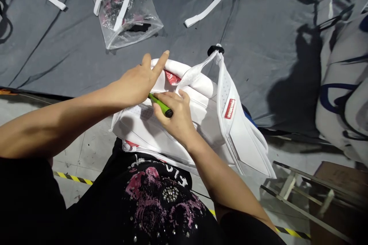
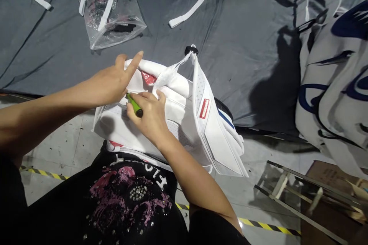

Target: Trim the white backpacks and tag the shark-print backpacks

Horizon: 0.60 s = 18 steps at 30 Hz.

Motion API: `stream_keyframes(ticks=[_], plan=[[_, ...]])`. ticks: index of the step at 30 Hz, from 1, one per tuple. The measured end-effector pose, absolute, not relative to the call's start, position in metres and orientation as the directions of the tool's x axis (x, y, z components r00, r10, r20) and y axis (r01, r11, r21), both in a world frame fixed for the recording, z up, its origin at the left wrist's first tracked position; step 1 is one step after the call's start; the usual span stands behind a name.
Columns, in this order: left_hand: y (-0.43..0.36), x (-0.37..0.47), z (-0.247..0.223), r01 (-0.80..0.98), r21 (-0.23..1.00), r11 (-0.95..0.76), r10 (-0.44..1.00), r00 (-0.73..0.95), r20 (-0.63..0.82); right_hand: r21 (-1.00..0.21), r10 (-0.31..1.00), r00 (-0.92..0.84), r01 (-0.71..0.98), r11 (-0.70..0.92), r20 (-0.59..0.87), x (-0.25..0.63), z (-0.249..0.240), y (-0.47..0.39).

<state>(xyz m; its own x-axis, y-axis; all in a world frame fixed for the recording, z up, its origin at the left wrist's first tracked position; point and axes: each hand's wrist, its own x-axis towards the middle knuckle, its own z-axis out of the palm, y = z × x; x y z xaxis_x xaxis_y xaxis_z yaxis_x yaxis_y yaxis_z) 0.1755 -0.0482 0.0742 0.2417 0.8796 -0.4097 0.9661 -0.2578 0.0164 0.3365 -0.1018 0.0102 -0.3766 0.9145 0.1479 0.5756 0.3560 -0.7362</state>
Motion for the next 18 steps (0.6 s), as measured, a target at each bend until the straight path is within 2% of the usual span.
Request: stream_keyframes(ticks=[5,8,12,16,18], plan=[[-0.0482,0.1744,0.0731,0.958,-0.011,-0.287,0.883,0.260,-0.391,-0.731,0.927,-0.347,0.593,0.337,0.145,0.3327,0.0117,-0.1021],[-0.0491,0.1760,0.0758,0.960,-0.040,-0.279,0.881,0.239,-0.408,-0.726,0.907,-0.400,0.585,0.361,0.129,0.3335,0.0135,-0.1008],[-0.0497,0.1778,0.0796,0.960,-0.045,-0.275,0.868,0.228,-0.441,-0.680,0.926,-0.362,0.654,0.333,0.105,0.3334,0.0162,-0.0997],[-0.0499,0.1790,0.0806,0.957,-0.065,-0.284,0.864,0.226,-0.450,-0.729,0.897,-0.434,0.588,0.350,0.081,0.3312,0.0174,-0.0990],[-0.0501,0.1796,0.0806,0.957,-0.071,-0.281,0.867,0.221,-0.447,-0.724,0.911,-0.402,0.600,0.339,0.094,0.3312,0.0177,-0.0982]])
